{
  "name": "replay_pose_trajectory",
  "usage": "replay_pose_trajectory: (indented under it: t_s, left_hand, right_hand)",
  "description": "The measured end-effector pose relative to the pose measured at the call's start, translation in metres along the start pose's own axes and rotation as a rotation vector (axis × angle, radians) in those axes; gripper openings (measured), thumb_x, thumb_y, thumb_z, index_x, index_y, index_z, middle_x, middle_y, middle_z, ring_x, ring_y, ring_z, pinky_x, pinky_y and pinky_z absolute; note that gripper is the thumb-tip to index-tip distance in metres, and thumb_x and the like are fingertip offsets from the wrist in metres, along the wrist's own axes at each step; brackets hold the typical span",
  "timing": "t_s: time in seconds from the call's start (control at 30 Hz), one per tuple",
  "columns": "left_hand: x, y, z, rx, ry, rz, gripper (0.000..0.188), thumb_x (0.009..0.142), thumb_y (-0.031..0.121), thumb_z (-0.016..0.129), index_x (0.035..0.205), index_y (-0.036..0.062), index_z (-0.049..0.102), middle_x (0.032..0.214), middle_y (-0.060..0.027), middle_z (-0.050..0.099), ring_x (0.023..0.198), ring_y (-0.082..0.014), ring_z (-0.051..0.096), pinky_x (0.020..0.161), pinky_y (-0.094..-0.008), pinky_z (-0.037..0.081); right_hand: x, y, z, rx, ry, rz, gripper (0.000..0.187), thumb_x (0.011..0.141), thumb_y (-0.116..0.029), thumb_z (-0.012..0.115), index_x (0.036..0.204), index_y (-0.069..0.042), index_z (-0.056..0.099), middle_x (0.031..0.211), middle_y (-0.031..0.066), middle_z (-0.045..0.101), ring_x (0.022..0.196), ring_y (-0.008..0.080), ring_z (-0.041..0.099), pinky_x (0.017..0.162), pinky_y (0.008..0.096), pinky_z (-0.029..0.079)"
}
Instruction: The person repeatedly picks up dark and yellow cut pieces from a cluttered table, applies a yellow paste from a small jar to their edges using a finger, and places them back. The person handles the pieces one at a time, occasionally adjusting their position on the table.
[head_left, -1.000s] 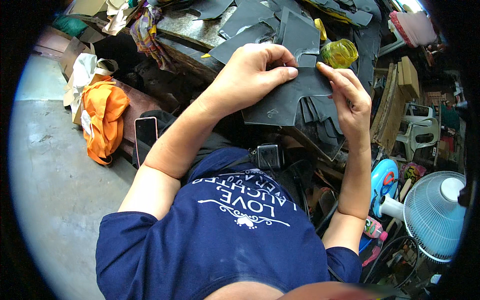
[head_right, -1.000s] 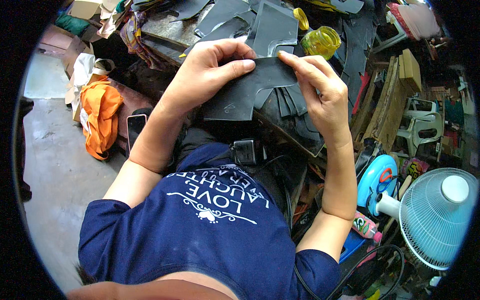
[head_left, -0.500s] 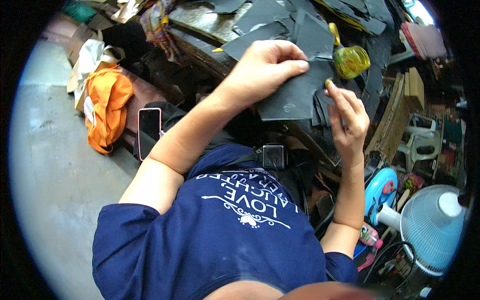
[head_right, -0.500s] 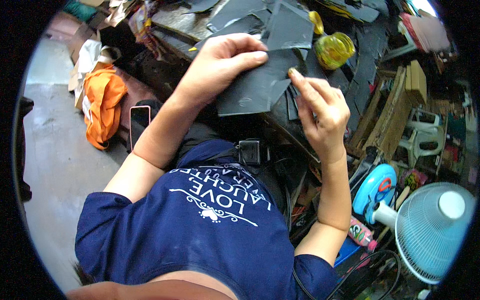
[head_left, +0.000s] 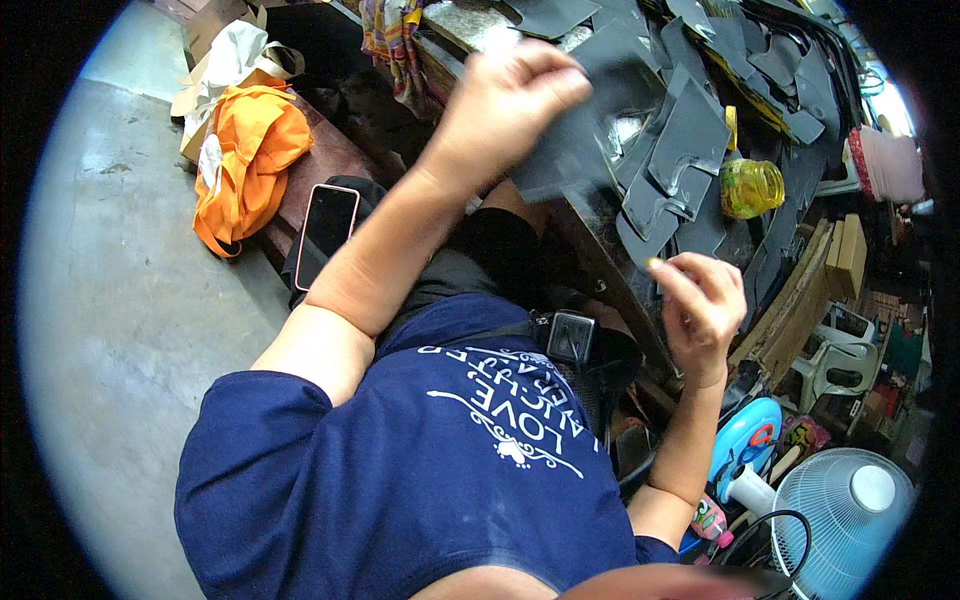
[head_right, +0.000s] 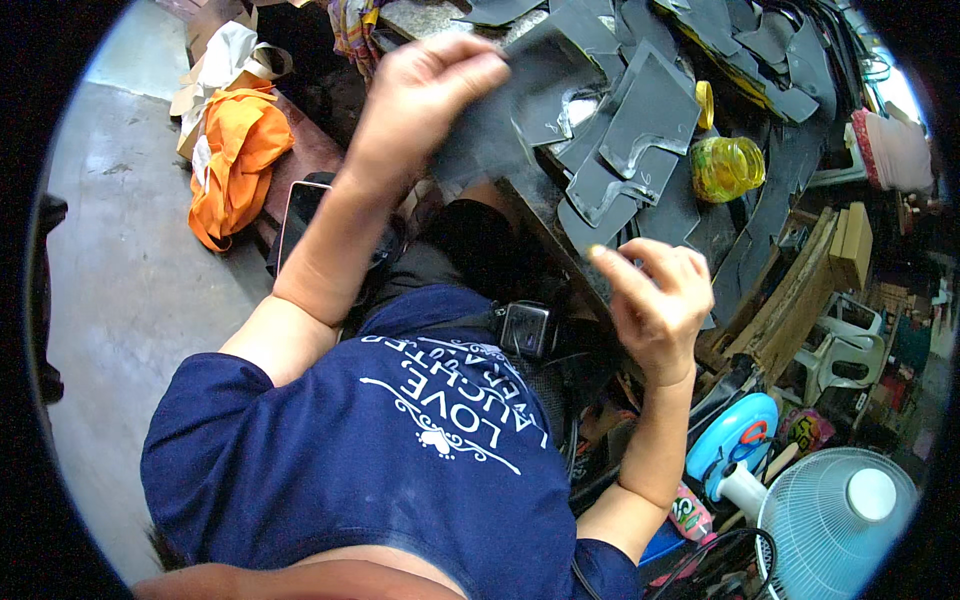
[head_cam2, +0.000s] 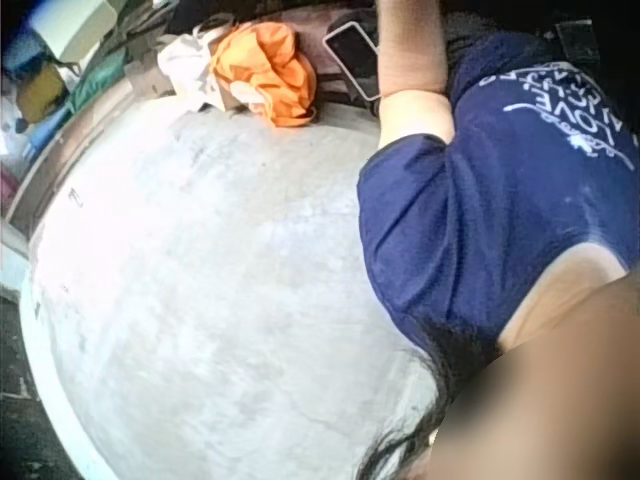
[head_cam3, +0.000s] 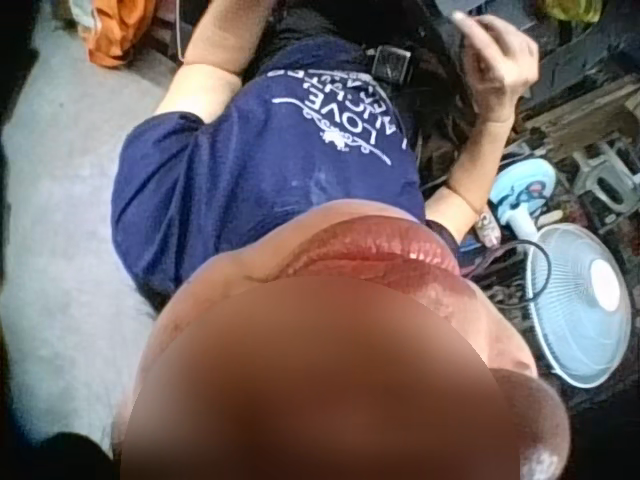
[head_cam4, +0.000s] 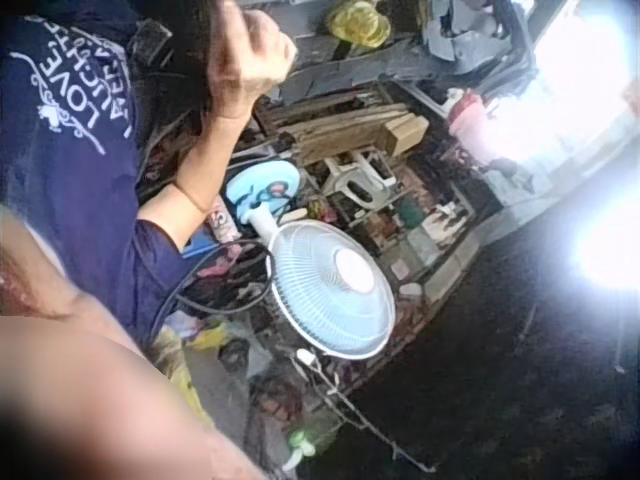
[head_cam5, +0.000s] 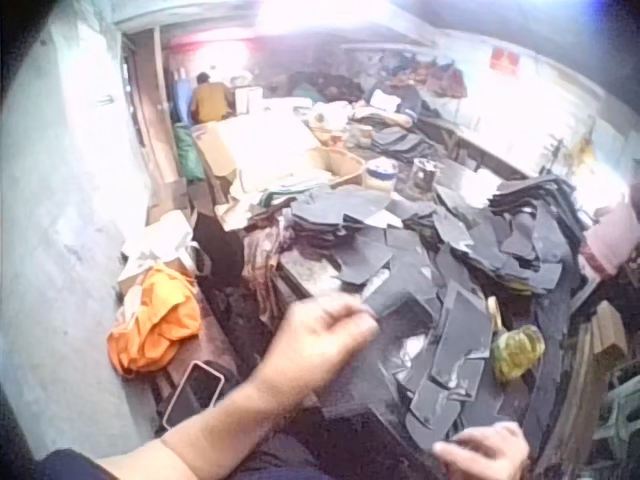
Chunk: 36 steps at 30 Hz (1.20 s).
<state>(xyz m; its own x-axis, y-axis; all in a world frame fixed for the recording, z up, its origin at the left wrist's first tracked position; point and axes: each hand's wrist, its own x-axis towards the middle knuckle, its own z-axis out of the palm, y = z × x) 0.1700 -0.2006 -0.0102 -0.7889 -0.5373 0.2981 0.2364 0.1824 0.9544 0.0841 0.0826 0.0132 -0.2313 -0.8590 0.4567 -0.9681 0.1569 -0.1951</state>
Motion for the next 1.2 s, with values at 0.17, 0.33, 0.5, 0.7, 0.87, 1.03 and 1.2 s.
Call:
replay_pose_trajectory:
  t_s: [0.17,0.33,0.5,0.7,0.87,1.03,1.2]
  left_hand:
    - [0.031,-0.009,-0.046,0.204,0.061,-0.042,0.019,0.086,0.015,0.067,0.100,0.0031,0.065,0.085,-0.0157,0.068,0.074,-0.0246,0.065,0.071,-0.0343,0.052]
    - [0.038,-0.024,-0.021,0.612,-0.022,0.200,0.020,0.082,0.018,0.065,0.095,0.0042,0.071,0.091,-0.0180,0.069,0.090,-0.0350,0.066,0.083,-0.0401,0.052]
    - [0.048,-0.034,0.011,0.755,0.025,0.192,0.018,0.084,0.020,0.066,0.094,0.0062,0.070,0.091,-0.0171,0.067,0.088,-0.0351,0.066,0.080,-0.0439,0.053]
    - [0.037,-0.029,0.023,1.212,0.177,0.350,0.015,0.078,0.015,0.066,0.092,0.0087,0.067,0.082,-0.0084,0.066,0.090,-0.0283,0.059,0.081,-0.0377,0.048]
    - [0.044,-0.025,0.000,0.978,0.324,0.373,0.015,0.082,0.021,0.068,0.092,0.0113,0.064,0.085,-0.0088,0.061,0.084,-0.0275,0.062,0.074,-0.0373,0.052]
    - [0.069,-0.031,-0.026,0.877,0.317,0.057,0.027,0.084,0.027,0.068,0.105,0.0100,0.061,0.088,-0.0119,0.070,0.084,-0.0317,0.069,0.073,-0.0439,0.054]
    - [0.063,-0.030,-0.027,0.689,0.088,-0.140,0.039,0.079,0.023,0.071,0.115,0.0129,0.058,0.083,-0.0090,0.071,0.085,-0.0309,0.068,0.076,-0.0434,0.051]
  right_hand:
    - [-0.014,0.026,0.008,0.027,0.283,0.215,0.039,0.080,0.006,0.063,0.116,-0.008,0.068,0.098,0.0102,0.068,0.083,0.0258,0.064,0.077,0.0350,0.049]
    - [-0.021,0.035,0.021,-0.057,0.270,0.342,0.042,0.080,0.005,0.064,0.120,-0.009,0.066,0.094,0.0079,0.069,0.078,0.0203,0.064,0.072,0.0322,0.046]
    - [-0.017,0.032,0.016,-0.117,0.232,0.316,0.042,0.081,0.002,0.065,0.121,-0.009,0.065,0.094,0.0078,0.068,0.081,0.0224,0.064,0.076,0.0334,0.047]
    - [-0.012,0.029,0.005,-0.109,0.198,0.338,0.042,0.079,0.005,0.061,0.119,-0.006,0.066,0.099,0.0115,0.067,0.087,0.0279,0.064,0.080,0.0370,0.047]
    - [-0.012,0.033,-0.004,-0.111,0.223,0.341,0.038,0.082,0.003,0.061,0.118,-0.006,0.066,0.099,0.0114,0.067,0.089,0.0275,0.063,0.082,0.0369,0.047]
    - [-0.007,0.041,-0.015,-0.087,0.276,0.353,0.034,0.085,0.003,0.061,0.119,-0.005,0.066,0.099,0.0112,0.067,0.090,0.0254,0.063,0.082,0.0365,0.048]
    - [0.004,0.042,-0.020,-0.097,0.312,0.316,0.034,0.087,0.003,0.060,0.119,-0.004,0.066,0.099,0.0117,0.067,0.090,0.0243,0.064,0.082,0.0364,0.050]
